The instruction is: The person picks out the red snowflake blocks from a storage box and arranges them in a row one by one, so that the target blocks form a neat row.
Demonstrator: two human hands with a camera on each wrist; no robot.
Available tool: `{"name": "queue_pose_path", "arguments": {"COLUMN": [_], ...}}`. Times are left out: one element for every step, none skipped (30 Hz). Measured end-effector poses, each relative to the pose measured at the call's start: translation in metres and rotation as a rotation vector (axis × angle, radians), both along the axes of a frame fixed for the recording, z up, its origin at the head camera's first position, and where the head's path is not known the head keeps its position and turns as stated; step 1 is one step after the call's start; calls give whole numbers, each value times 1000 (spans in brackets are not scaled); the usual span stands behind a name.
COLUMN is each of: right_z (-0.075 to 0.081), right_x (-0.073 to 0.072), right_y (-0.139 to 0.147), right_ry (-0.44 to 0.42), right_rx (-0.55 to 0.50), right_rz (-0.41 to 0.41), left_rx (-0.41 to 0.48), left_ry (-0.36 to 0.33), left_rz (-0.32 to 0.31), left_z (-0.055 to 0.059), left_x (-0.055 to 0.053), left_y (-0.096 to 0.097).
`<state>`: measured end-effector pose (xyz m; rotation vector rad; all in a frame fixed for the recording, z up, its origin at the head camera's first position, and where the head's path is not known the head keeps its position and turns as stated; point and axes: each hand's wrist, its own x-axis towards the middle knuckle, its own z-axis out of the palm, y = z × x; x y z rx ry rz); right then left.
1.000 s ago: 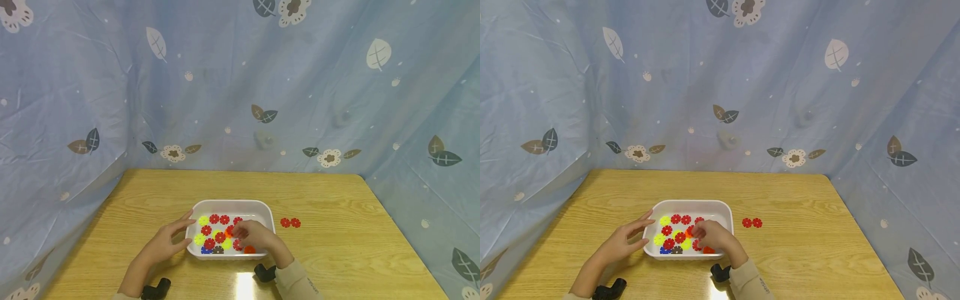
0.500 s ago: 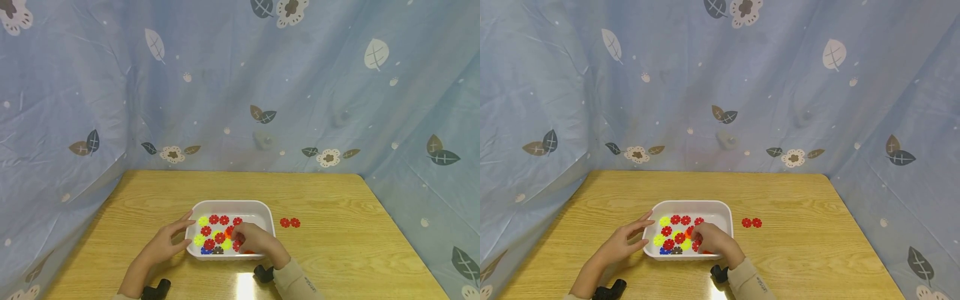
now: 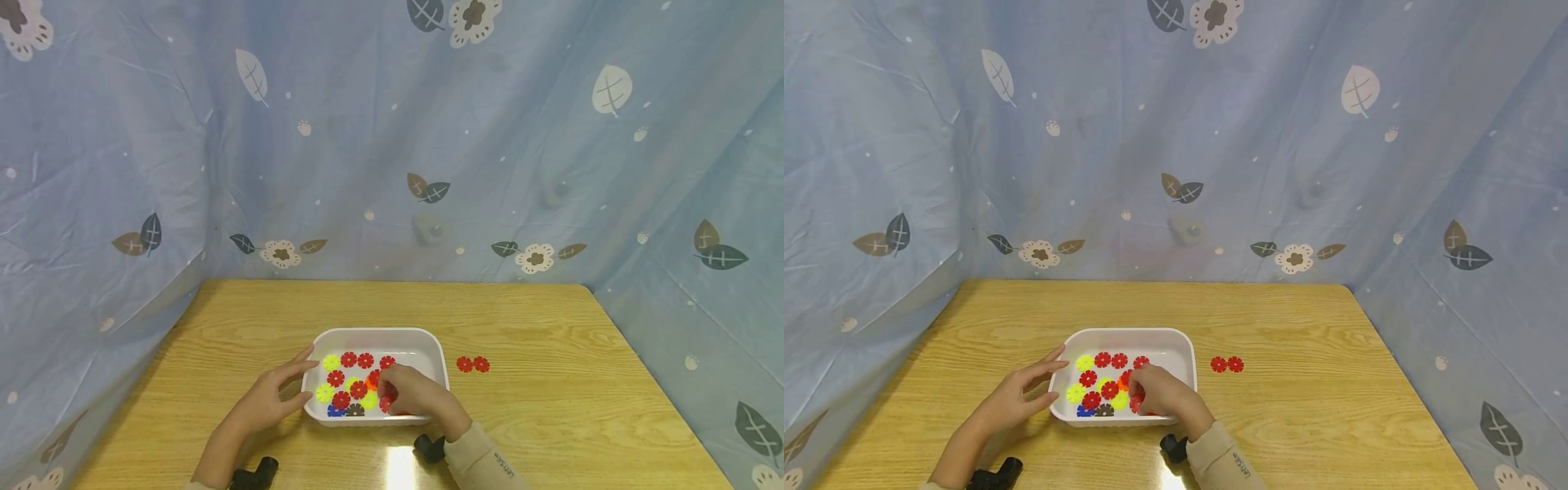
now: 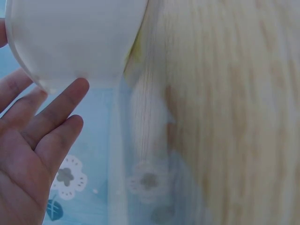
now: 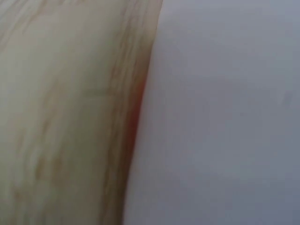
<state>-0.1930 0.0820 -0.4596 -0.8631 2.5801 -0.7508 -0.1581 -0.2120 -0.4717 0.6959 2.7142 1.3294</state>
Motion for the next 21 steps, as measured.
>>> {"name": "queue_pose_path", "arguments": {"right_z": [0,0,0,0,-1,-1,-2,-2,-2,-3,-3,-3,-3,-4,-4,-4,-4,-4,-4,-3,-3], "right_x": [0,0,0,0,-1,-1,-1,-2,-2,-2,-3,-3,-3,-4,-4,-4,-5,-5,-6,-6,-7], "right_y": [0,0,0,0,0,0,1,1,2,2,3,3,3,4,4,4,5,5,5,5,5], "right_ry": [-3,-5,-5,-9,-15,-17,-18,-19,-20,-24,-26,-31,-38,-49,-58,-66,-72,-78,-83,-86,-89], "right_rx": [-2,-5,-7,-13,-19,-28,-38,-48,-60,-74,-87,-102,-118,-138,-159,-180,-201,-221,-239,-255,-270], "right_rz": [1,3,5,3,0,-4,-6,-9,-9,-11,-8,-6,-3,-2,-1,-4,-7,-12,-14,-17,-19], "left_rx": [-3,-5,-8,-9,-9,-10,-9,-11,-9,-7,-5,-5,-4,-6,-3,-4,-6,-7,-7,-6,-3], "left_ry": [3,5,8,10,12,13,14,14,14,14,12,11,10,9,7,7,7,9,10,10,10], "left_rz": [0,0,-1,-1,-1,-1,0,1,2,3,3,4,3,2,1,1,0,-1,-2,-3,-4], "left_z": [0,0,0,0,-1,-1,-1,-1,-1,-1,-1,-1,-2,-2,-2,-2,-2,-2,-2,-2,-2], "left_x": [0,0,1,1,1,1,1,1,0,0,0,0,-1,-1,-1,-1,-1,-1,-1,0,0], "left_y": [0,0,0,0,0,0,0,-1,-1,-1,-1,-1,-1,-1,-1,-1,-1,-1,-1,-1,-1]}}
